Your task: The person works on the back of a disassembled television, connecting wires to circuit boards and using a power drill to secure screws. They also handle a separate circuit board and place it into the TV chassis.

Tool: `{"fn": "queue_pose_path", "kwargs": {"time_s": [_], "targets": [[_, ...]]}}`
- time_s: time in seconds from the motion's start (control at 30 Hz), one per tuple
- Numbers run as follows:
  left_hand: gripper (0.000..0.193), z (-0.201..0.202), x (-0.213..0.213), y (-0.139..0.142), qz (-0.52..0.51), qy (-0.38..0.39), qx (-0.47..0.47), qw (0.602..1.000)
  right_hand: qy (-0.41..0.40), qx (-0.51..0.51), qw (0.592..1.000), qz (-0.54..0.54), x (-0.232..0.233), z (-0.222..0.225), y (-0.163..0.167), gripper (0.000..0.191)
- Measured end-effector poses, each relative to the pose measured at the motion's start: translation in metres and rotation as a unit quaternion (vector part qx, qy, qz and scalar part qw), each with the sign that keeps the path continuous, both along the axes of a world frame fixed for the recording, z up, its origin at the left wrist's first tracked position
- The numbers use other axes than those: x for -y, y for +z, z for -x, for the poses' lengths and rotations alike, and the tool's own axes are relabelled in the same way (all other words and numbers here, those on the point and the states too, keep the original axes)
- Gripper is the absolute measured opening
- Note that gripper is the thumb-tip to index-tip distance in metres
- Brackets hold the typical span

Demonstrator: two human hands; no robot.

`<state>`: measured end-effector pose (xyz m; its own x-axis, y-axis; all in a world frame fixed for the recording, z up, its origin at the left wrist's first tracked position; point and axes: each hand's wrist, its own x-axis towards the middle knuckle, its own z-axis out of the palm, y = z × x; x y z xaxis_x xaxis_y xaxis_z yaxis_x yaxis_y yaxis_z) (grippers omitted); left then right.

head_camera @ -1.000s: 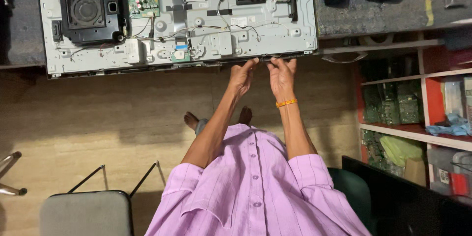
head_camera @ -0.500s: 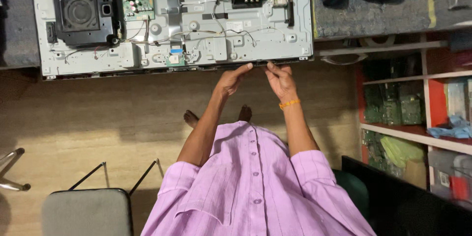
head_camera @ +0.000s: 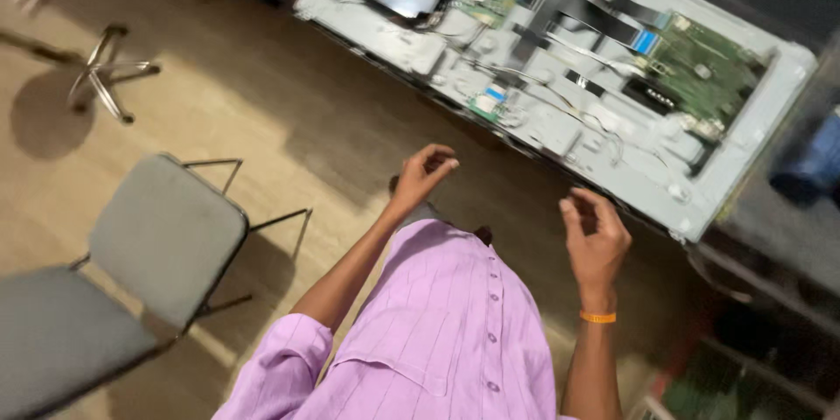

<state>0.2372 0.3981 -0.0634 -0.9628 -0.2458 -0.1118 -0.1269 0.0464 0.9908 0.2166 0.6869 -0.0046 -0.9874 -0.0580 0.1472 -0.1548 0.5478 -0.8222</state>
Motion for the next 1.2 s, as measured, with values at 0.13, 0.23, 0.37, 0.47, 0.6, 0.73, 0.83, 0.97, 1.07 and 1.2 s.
{"fn": "queue_pose_path", "kwargs": {"time_s": [0.13,0.23,0.37,0.47,0.6,0.73,0.83,0.97,1.07,1.2], "targets": [[0.027,0.007,0.053,0.015,-0.151,0.166,-0.040,0.974,0.185,0.112,0.976,-0.025,0.087,0.033,0.010,0.025],[0.035,0.023,0.096,0.034,-0.222,0.257,-0.045,0.939,0.317,0.120,0.937,0.079,0.169,0.041,0.006,0.026],[0.045,0.056,0.157,0.052,-0.293,0.295,-0.061,0.907,0.286,0.333,0.841,0.315,0.274,0.046,-0.001,0.031],[0.051,0.083,0.196,0.056,-0.372,0.288,-0.124,0.874,0.149,0.417,0.748,0.495,0.335,0.065,0.006,0.024],[0.044,0.106,0.232,0.047,-0.415,0.202,-0.077,0.884,0.046,0.375,0.663,0.646,0.385,0.082,0.005,0.011],[0.034,0.112,0.257,0.032,-0.454,0.104,-0.068,0.882,-0.040,0.324,0.649,0.687,0.417,0.090,-0.007,0.020],[0.034,0.116,0.274,0.021,-0.466,0.056,-0.046,0.882,-0.071,0.314,0.637,0.701,0.423,0.097,-0.023,0.024],[0.039,0.124,0.292,0.007,-0.461,0.016,0.001,0.887,-0.054,0.320,0.632,0.704,0.421,0.107,-0.042,0.035],[0.034,0.123,0.305,-0.005,-0.444,-0.054,0.030,0.894,-0.075,0.349,0.654,0.666,0.416,0.098,-0.049,0.032],[0.045,0.125,0.308,-0.012,-0.455,-0.055,0.048,0.888,0.005,0.503,0.724,0.471,0.409,0.082,-0.031,0.033]]}}
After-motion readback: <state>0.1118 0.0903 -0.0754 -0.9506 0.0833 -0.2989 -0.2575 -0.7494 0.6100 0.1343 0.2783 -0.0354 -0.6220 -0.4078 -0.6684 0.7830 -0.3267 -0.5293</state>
